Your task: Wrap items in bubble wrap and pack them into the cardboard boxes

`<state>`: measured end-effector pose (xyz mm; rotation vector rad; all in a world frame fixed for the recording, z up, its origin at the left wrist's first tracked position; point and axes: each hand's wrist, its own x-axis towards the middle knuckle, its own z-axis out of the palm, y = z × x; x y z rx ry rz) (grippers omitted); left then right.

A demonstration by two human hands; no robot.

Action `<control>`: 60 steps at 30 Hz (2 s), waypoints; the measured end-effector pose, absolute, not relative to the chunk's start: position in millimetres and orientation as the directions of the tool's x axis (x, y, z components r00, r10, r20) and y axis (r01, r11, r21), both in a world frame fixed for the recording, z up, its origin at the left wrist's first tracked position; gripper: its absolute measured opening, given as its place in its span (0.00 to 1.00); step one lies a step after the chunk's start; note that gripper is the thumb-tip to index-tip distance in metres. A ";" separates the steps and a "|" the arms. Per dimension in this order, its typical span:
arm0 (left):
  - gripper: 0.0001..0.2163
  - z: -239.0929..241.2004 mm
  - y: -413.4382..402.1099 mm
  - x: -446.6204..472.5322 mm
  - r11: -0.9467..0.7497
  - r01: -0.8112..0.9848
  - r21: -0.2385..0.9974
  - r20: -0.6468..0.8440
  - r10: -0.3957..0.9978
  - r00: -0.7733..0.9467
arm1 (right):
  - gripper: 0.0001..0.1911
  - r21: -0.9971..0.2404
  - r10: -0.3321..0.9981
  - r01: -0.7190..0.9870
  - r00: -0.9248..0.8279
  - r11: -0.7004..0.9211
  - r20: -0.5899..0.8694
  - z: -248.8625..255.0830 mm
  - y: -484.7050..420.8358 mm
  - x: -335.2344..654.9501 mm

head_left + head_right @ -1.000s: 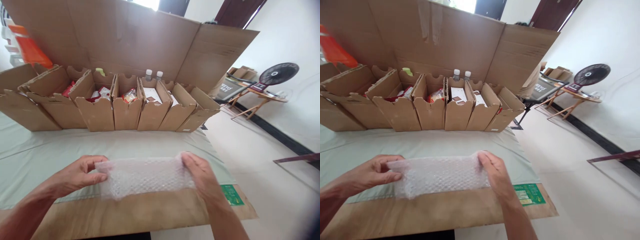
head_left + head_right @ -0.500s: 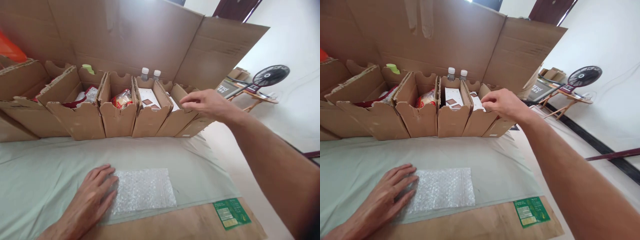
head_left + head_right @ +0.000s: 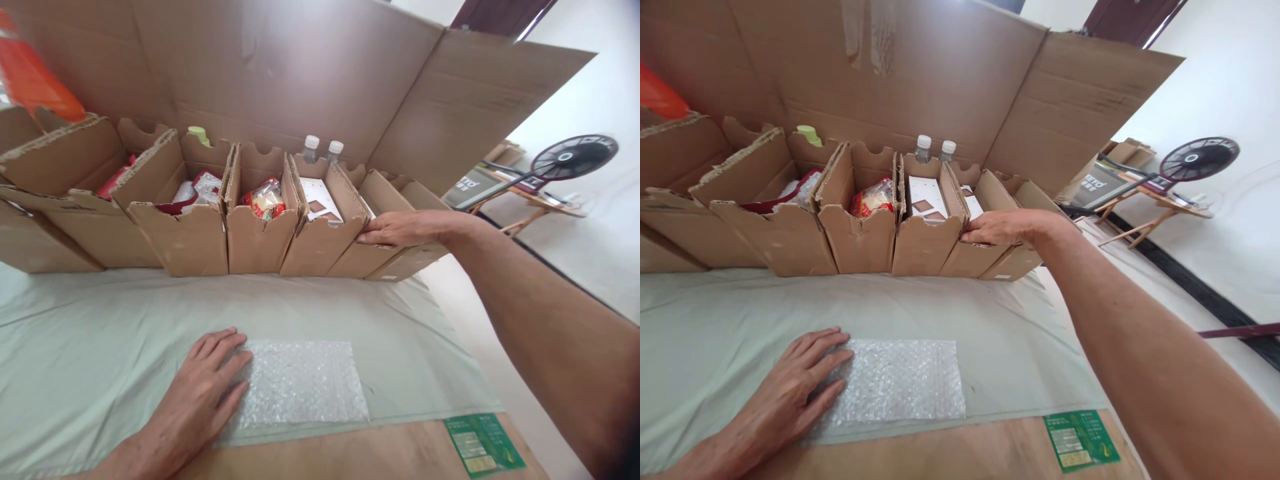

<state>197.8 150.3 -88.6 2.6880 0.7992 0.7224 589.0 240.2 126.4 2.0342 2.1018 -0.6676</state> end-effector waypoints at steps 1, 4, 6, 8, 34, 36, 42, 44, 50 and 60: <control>0.14 -88.4 150.5 197.9 -0.818 0.444 0.365 0.383 0.566 0.730 | 0.10 -0.220 0.927 0.975 -0.062 -0.023 -0.371 122.3 239.9 585.3; 0.14 -88.0 150.6 198.2 -0.810 0.453 0.373 0.373 0.578 0.726 | 0.12 -0.215 0.968 0.974 0.022 -0.078 -0.251 113.6 236.4 575.1; 0.14 -88.4 150.4 198.3 -0.805 0.456 0.379 0.372 0.584 0.722 | 0.15 -0.199 0.984 0.970 0.114 -0.141 -0.140 118.6 226.4 570.9; 0.14 -88.7 150.7 197.8 -0.805 0.445 0.392 0.387 0.583 0.714 | 0.16 -0.182 0.972 0.958 0.232 -0.222 0.034 134.3 205.2 567.5; 0.24 -40.1 82.7 185.9 0.200 -0.301 0.932 -0.078 0.925 0.372 | 0.26 -0.872 0.966 -0.434 0.017 -0.227 -0.259 -33.1 -0.8 330.9; 0.20 -35.4 82.0 187.6 0.145 -0.245 0.959 -0.070 0.954 0.290 | 0.31 -0.954 0.968 -0.225 0.103 -0.200 -0.227 -34.2 -10.8 331.5; 0.19 -36.5 70.9 183.2 0.068 -0.071 0.995 -0.036 0.925 0.378 | 0.43 -0.989 0.946 0.131 0.323 -0.071 -0.026 -31.2 2.5 344.4; 0.26 -43.1 72.9 174.3 0.127 -0.160 0.979 -0.046 0.900 0.434 | 0.21 -0.986 0.914 0.157 0.406 -0.061 0.009 -26.4 9.6 349.4; 0.35 -27.4 95.3 127.9 -0.139 -0.078 0.987 0.147 0.982 0.116 | 0.06 -0.835 0.827 0.549 0.456 0.030 0.330 12.9 14.2 357.7; 0.12 -5.3 104.4 124.4 -0.574 0.341 0.744 0.199 0.678 0.707 | 0.08 -0.810 0.811 0.518 0.329 0.274 0.484 30.2 -15.5 369.8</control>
